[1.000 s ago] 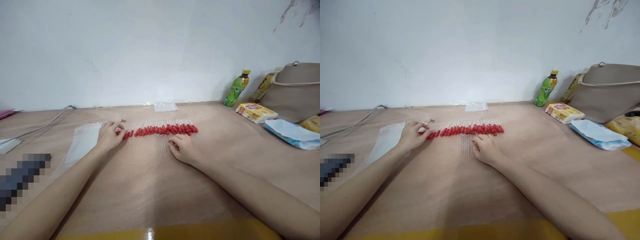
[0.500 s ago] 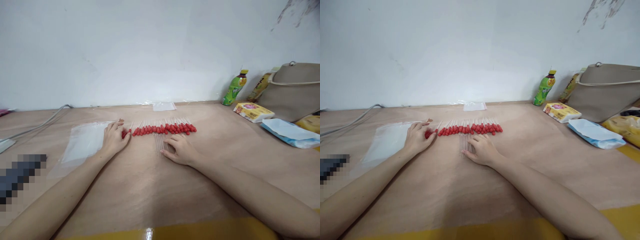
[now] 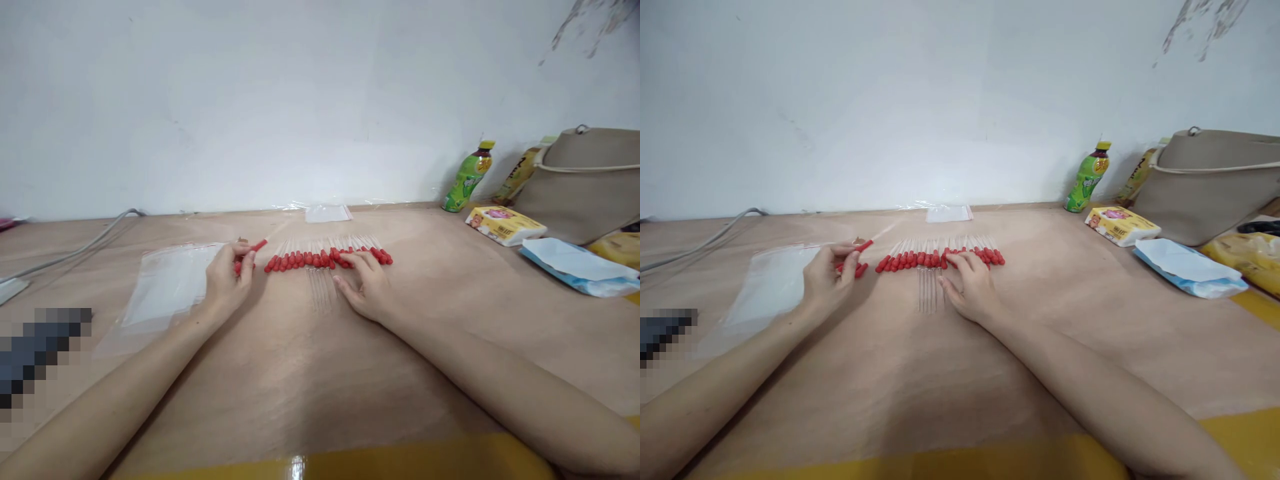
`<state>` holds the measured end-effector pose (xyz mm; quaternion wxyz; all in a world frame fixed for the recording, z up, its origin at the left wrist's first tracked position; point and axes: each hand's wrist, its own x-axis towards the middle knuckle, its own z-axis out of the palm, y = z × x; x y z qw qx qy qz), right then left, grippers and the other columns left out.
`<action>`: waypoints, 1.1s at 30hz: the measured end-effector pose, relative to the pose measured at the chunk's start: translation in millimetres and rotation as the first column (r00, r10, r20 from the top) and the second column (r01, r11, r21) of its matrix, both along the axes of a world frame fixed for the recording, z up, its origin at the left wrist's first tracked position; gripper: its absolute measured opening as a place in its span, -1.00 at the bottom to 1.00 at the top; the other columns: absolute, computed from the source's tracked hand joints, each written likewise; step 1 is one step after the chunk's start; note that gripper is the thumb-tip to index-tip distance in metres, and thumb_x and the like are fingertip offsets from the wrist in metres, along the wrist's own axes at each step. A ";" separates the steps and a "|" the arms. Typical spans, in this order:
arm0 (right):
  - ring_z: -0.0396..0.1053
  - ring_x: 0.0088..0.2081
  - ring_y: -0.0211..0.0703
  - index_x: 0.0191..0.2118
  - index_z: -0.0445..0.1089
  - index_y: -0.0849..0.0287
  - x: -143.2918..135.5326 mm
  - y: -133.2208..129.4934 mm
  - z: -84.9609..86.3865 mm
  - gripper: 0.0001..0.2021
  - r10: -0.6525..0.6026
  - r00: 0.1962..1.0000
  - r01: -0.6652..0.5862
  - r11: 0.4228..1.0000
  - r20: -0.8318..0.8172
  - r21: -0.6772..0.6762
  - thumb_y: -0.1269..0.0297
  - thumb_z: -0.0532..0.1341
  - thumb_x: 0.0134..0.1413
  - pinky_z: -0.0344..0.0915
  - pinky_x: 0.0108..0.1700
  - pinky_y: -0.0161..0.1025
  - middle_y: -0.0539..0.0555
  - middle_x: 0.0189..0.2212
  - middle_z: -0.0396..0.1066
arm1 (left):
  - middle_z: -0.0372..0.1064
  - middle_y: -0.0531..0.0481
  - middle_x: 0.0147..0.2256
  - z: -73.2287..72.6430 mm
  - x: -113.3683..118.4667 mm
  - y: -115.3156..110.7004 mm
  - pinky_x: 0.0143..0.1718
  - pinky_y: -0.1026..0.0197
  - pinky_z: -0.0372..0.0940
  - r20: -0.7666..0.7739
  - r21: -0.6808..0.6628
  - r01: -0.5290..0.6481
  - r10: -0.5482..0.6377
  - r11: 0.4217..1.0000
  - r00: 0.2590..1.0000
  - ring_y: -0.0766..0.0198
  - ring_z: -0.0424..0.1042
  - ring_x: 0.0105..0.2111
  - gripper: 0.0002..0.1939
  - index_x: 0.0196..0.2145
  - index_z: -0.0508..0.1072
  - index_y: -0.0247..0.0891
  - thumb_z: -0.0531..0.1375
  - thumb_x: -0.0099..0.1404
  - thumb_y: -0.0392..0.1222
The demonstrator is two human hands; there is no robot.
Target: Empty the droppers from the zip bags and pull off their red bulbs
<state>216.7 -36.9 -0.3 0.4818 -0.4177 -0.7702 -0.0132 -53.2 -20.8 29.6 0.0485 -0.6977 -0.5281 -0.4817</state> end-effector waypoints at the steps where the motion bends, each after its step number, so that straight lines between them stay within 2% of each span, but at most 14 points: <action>1: 0.23 -0.03 0.00 0.04 0.20 0.17 2.2 0.9 1.3 -0.58 -0.017 1.000 0.018 0.999 -0.017 0.036 0.17 0.13 0.06 0.22 -0.03 -0.04 0.22 -0.08 0.27 | 0.38 -0.07 -0.22 -3.0 5.9 -4.1 -0.27 0.16 0.30 0.019 -0.019 0.091 -0.091 0.996 0.996 0.22 0.39 -0.25 -0.86 -0.29 0.30 -0.25 0.07 0.23 -0.15; 3: 0.17 0.05 0.03 0.11 0.12 0.18 7.4 1.9 4.2 -0.48 -0.014 1.000 0.013 0.996 0.019 0.088 0.13 0.15 0.03 0.17 0.04 0.00 0.25 0.02 0.19 | 0.39 -0.06 -0.26 -10.6 18.6 -12.1 -0.28 0.17 0.33 0.046 -0.075 0.274 -0.271 0.959 0.961 0.23 0.41 -0.27 -0.89 -0.33 0.32 -0.25 0.10 0.21 -0.16; 5: 0.14 0.08 0.03 0.13 0.12 0.16 12.0 2.0 6.1 -0.44 0.047 0.990 -0.063 0.992 0.133 0.113 0.10 0.17 0.02 0.14 0.07 0.01 0.23 0.06 0.18 | 0.39 -0.07 -0.28 -18.1 30.0 -18.2 -0.29 0.17 0.35 0.096 -0.130 0.428 -0.418 0.894 0.903 0.24 0.41 -0.27 -0.91 -0.36 0.32 -0.26 0.10 0.21 -0.18; 7: 0.13 0.10 0.02 0.09 0.19 0.11 14.3 1.8 6.5 -0.51 0.115 0.961 -0.147 0.983 0.250 0.112 0.09 0.17 0.03 0.12 0.08 0.03 0.18 0.05 0.22 | 0.38 -0.08 -0.27 -23.4 37.6 -21.6 -0.29 0.17 0.36 0.154 -0.182 0.532 -0.510 0.827 0.846 0.24 0.41 -0.26 -0.92 -0.36 0.33 -0.26 0.10 0.22 -0.20; 9: 0.13 0.11 0.01 0.01 0.29 0.08 13.9 1.6 5.4 -0.61 0.161 0.936 -0.201 0.975 0.314 0.099 0.11 0.16 0.05 0.10 0.09 0.04 0.14 0.03 0.27 | 0.37 -0.10 -0.26 -25.4 41.1 -22.7 -0.27 0.16 0.36 0.196 -0.221 0.579 -0.546 0.785 0.815 0.24 0.41 -0.25 -0.91 -0.35 0.33 -0.27 0.11 0.23 -0.21; 12: 0.18 0.09 -0.05 -0.12 0.39 0.08 11.1 2.0 2.7 -0.75 0.211 0.921 -0.250 0.965 0.329 0.082 0.17 0.13 0.09 0.13 0.07 0.02 0.11 -0.03 0.34 | 0.37 -0.10 -0.29 -24.2 41.7 -23.0 -0.26 0.17 0.37 0.236 -0.217 0.603 -0.559 0.767 0.795 0.26 0.40 -0.26 -0.91 -0.37 0.33 -0.29 0.12 0.22 -0.21; 15: 0.23 0.04 -0.10 -0.18 0.42 0.09 9.3 2.6 0.6 -0.80 0.234 0.922 -0.272 0.958 0.310 0.087 0.23 0.11 0.12 0.16 0.05 -0.02 0.07 -0.09 0.40 | 0.37 -0.08 -0.30 -21.1 41.7 -25.6 -0.27 0.19 0.38 0.242 -0.236 0.621 -0.574 0.748 0.782 0.29 0.42 -0.30 -0.91 -0.33 0.33 -0.29 0.11 0.22 -0.22; 17: 0.25 0.03 -0.10 -0.20 0.43 0.08 9.1 2.9 -0.2 -0.81 0.245 0.920 -0.283 0.955 0.305 0.088 0.25 0.11 0.12 0.18 0.03 -0.03 0.06 -0.12 0.41 | 0.38 -0.09 -0.26 -18.3 42.7 -28.8 -0.24 0.18 0.38 0.166 -0.260 0.601 -0.578 0.756 0.799 0.27 0.42 -0.27 -0.85 -0.22 0.34 -0.28 0.10 0.22 -0.24; 19: 0.25 0.02 -0.10 -0.21 0.44 0.08 9.1 3.2 -0.5 -0.81 0.256 0.916 -0.296 0.951 0.309 0.088 0.25 0.11 0.12 0.19 0.02 -0.05 0.06 -0.13 0.42 | 0.37 -0.11 -0.19 -15.1 45.3 -32.2 -0.18 0.14 0.36 0.015 -0.267 0.561 -0.578 0.784 0.816 0.22 0.40 -0.21 -0.75 -0.13 0.34 -0.26 0.12 0.20 -0.24; 21: 0.25 0.01 -0.11 -0.21 0.44 0.08 8.9 3.5 -0.5 -0.82 0.267 0.912 -0.308 0.947 0.313 0.090 0.25 0.12 0.11 0.20 0.01 -0.06 0.06 -0.13 0.42 | 0.36 -0.12 -0.15 -12.5 49.2 -34.4 -0.14 0.11 0.32 -0.137 -0.247 0.527 -0.568 0.813 0.812 0.18 0.37 -0.17 -0.71 -0.10 0.37 -0.24 0.14 0.18 -0.23; 23: 0.26 0.00 -0.11 -0.21 0.44 0.09 8.5 3.4 -0.3 -0.82 0.275 0.910 -0.317 0.943 0.310 0.097 0.25 0.14 0.10 0.21 0.00 -0.07 0.06 -0.14 0.43 | 0.38 -0.12 -0.18 -11.6 53.5 -34.6 -0.16 0.11 0.31 -0.218 -0.216 0.524 -0.564 0.824 0.797 0.19 0.37 -0.19 -0.75 -0.14 0.41 -0.25 0.15 0.20 -0.20; 27: 0.27 -0.01 -0.11 -0.22 0.44 0.10 6.7 1.1 0.3 -0.82 0.291 0.910 -0.327 0.942 0.296 0.077 0.24 0.13 0.10 0.21 0.00 -0.07 0.06 -0.15 0.43 | 0.43 -0.07 -0.29 -15.2 59.2 -31.2 -0.20 0.12 0.29 -0.293 -0.174 0.526 -0.553 0.833 0.780 0.22 0.36 -0.25 -0.85 -0.27 0.44 -0.26 0.10 0.26 -0.20; 33: 0.29 0.01 -0.10 -0.12 0.40 0.16 0.8 1.3 -4.8 -0.75 0.329 0.897 -0.356 0.933 0.295 0.044 0.21 0.12 0.11 0.20 0.07 -0.03 0.09 -0.13 0.43 | 0.43 -0.06 -0.31 -18.7 60.1 -30.1 -0.19 0.12 0.28 -0.325 -0.112 0.539 -0.543 0.835 0.774 0.21 0.37 -0.25 -0.86 -0.26 0.41 -0.26 0.10 0.26 -0.21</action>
